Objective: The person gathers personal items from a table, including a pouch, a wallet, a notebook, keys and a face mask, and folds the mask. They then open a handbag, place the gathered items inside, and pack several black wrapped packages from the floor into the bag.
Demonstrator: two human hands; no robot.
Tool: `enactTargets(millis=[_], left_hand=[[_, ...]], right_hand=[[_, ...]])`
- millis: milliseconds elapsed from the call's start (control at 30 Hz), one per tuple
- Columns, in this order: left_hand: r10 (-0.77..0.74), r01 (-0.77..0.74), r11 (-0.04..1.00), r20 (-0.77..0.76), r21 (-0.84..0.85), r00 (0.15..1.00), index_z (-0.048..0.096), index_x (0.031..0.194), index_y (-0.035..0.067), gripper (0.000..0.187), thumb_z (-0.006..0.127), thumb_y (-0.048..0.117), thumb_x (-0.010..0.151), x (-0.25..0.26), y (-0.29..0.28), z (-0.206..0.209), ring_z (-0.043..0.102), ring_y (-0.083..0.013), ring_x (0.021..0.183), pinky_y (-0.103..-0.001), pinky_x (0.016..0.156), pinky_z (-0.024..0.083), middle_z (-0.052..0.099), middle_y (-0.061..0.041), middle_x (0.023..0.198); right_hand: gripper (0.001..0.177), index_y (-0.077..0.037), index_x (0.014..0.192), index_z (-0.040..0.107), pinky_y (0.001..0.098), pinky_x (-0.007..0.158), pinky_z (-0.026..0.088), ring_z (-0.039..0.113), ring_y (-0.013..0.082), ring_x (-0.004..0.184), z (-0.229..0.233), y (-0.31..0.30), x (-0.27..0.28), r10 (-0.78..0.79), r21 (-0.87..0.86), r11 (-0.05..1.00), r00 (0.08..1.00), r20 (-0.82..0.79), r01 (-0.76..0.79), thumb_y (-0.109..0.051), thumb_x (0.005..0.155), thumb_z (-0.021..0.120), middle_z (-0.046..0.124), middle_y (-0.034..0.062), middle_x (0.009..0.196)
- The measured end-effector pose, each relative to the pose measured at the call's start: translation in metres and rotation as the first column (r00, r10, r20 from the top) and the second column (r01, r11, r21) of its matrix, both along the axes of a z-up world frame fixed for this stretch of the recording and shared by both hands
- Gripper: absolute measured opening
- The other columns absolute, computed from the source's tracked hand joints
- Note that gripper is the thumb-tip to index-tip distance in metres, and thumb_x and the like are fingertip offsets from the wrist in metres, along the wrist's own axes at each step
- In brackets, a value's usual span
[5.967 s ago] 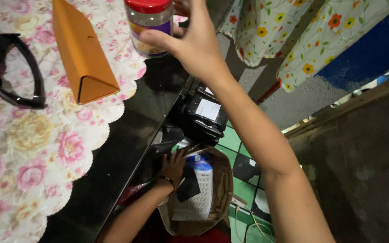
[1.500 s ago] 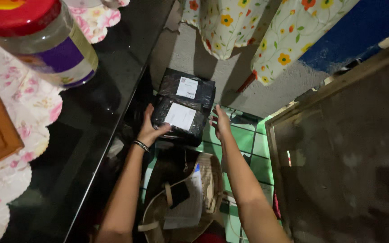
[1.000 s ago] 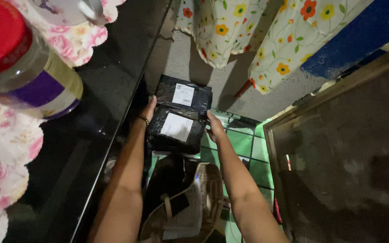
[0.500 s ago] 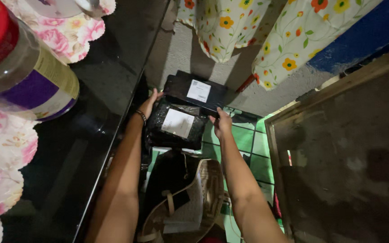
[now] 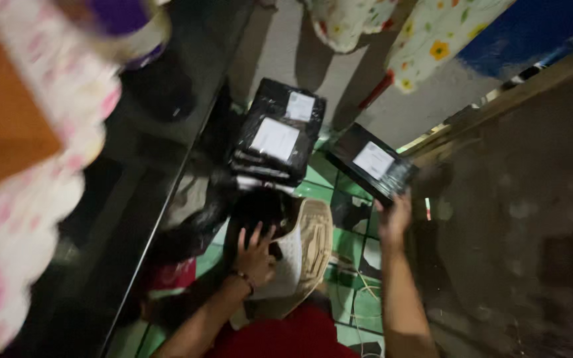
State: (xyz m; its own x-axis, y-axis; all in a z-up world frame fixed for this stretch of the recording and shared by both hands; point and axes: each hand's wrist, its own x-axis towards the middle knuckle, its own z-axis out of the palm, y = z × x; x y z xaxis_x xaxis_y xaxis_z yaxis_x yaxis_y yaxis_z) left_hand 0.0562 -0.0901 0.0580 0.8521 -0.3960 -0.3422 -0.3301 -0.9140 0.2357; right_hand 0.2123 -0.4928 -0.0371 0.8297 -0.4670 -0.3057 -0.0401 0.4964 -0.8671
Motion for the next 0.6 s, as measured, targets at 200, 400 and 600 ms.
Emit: enactTargets(millis=[200,400,600], left_hand=[[0.225,-0.226,0.973,-0.029,-0.042,0.974,0.049,0.147,0.020,0.074,0.074,0.013,0.077,-0.046,0.018,-0.077,0.047,-0.0414,0.128,-0.053,0.096,0.047,0.037,-0.013,0.153],[0.581,-0.507,0.807,0.261,-0.301,0.771,0.056,0.136,0.019,0.055,0.069,0.022,0.083,-0.034,0.059,-0.076,0.059,-0.0346,0.107,-0.052,0.084,0.052,0.055,-0.004,0.129],[0.548,-0.492,0.836,0.424,-0.244,0.721,0.059,0.138,0.017,0.049,0.061,0.012,0.089,-0.035,0.068,-0.073,0.059,-0.0305,0.103,-0.049,0.078,0.052,0.059,-0.003,0.129]], right_hand=[[0.046,-0.017,0.136,0.060,0.0393,0.067,0.061,0.068,0.0220,0.099,0.031,-0.039,-0.088,0.141,-0.157,0.977,0.990,-0.030,-0.144,-0.021,0.090,0.059,0.064,0.0079,0.124],[0.051,-0.014,0.134,0.056,0.0378,0.060,0.061,0.064,0.0196,0.087,0.059,0.013,-0.144,0.455,-0.388,0.783,0.873,-0.178,-0.487,-0.007,0.083,0.058,0.062,0.0039,0.109],[0.050,-0.014,0.131,0.059,0.0407,0.070,0.064,0.069,0.0226,0.100,0.005,0.132,-0.170,0.633,-0.466,0.513,0.684,-0.363,-0.721,-0.008,0.082,0.063,0.064,0.0061,0.112]])
